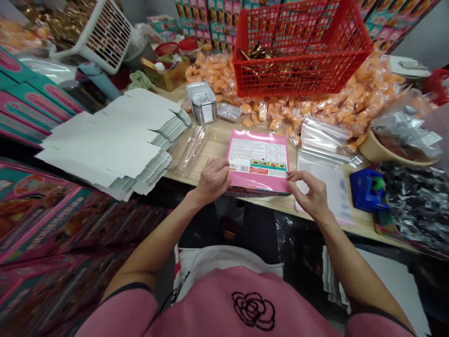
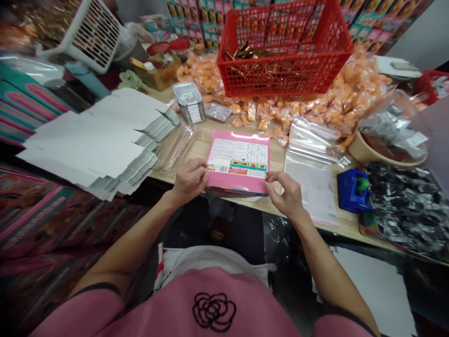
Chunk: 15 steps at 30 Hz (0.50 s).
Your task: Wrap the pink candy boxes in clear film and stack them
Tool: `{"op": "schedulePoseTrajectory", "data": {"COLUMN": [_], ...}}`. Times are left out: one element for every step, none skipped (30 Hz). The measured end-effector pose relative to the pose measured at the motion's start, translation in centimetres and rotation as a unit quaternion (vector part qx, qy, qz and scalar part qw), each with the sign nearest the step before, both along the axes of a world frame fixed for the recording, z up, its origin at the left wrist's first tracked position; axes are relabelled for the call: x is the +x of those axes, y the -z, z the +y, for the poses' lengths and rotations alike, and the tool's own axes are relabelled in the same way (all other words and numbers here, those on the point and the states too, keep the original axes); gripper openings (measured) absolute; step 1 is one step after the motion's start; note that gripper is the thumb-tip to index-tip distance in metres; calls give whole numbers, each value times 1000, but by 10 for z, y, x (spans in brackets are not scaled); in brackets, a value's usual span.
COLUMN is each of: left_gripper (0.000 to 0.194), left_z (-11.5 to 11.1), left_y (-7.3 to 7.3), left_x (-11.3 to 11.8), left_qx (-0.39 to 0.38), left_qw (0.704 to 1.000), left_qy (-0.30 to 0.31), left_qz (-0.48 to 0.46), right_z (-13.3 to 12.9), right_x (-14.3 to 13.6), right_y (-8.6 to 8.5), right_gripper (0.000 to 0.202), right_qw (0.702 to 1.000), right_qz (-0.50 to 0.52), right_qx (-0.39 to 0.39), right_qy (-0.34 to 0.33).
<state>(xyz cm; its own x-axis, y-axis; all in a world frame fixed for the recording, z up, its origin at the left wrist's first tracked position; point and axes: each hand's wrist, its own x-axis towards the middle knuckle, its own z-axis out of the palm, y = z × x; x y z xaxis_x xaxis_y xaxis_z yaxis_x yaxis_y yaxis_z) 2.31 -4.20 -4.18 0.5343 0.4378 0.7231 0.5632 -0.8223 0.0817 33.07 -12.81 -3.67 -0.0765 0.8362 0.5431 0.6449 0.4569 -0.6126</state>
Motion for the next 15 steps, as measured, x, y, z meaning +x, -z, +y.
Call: {"op": "schedulePoseTrajectory", "data": {"left_gripper": [25,25,25,25,24,24,24,25,24,24,24,24,24,24,24], "left_z": [0,0,0,0,0,0,0,0,0,0,0,0,0,0,0], "left_y": [1,2,3,4,5,5,6,6,7,7,7,7,7,7,7], "left_x": [0,0,0,0,0,0,0,0,-1,-1,-1,-1,-1,-1,0], "left_qx": [-2,-3,-3,-2,0,1,2,2,-1,-6,-10,-11,-8,-2,5], "left_qw": [1000,1000,1000,1000,1000,1000,1000,1000,1000,1000,1000,1000,1000,1000,1000], "left_qy": [-2,-4,-5,-4,-4,-4,-5,-6,-6,-5,-4,-2,-1,0,-1], "left_qz": [0,-1,-3,-5,-7,-9,-12,-14,-16,-19,-22,-24,-26,-25,-23], "right_z": [0,0,1,4,8,14,22,31,41,52,62,71,78,84,88], "right_x": [1,2,2,1,-1,-5,-10,-17,-24,-31,-38,-44,-49,-52,-55], "right_y": [-2,-6,-12,-19,-27,-36,-45,-54,-61,-67,-71,-74,-74,-73,-72], "right_gripper": [11,25,39,49,53,52,50,49,49,48,45,41,35,28,23], "right_qw": [1000,1000,999,999,998,995,987,976,961,945,929,915,903,895,889], "right_qz": [12,22,24,13,-13,-54,-105,-157,-201,-234,-256,-267,-270,-268,-263], "right_qx": [-10,-22,-34,-48,-65,-83,-105,-129,-153,-177,-202,-227,-249,-266,-277], "right_qy": [1,3,3,-1,-13,-32,-56,-83,-112,-144,-174,-200,-222,-238,-252]}}
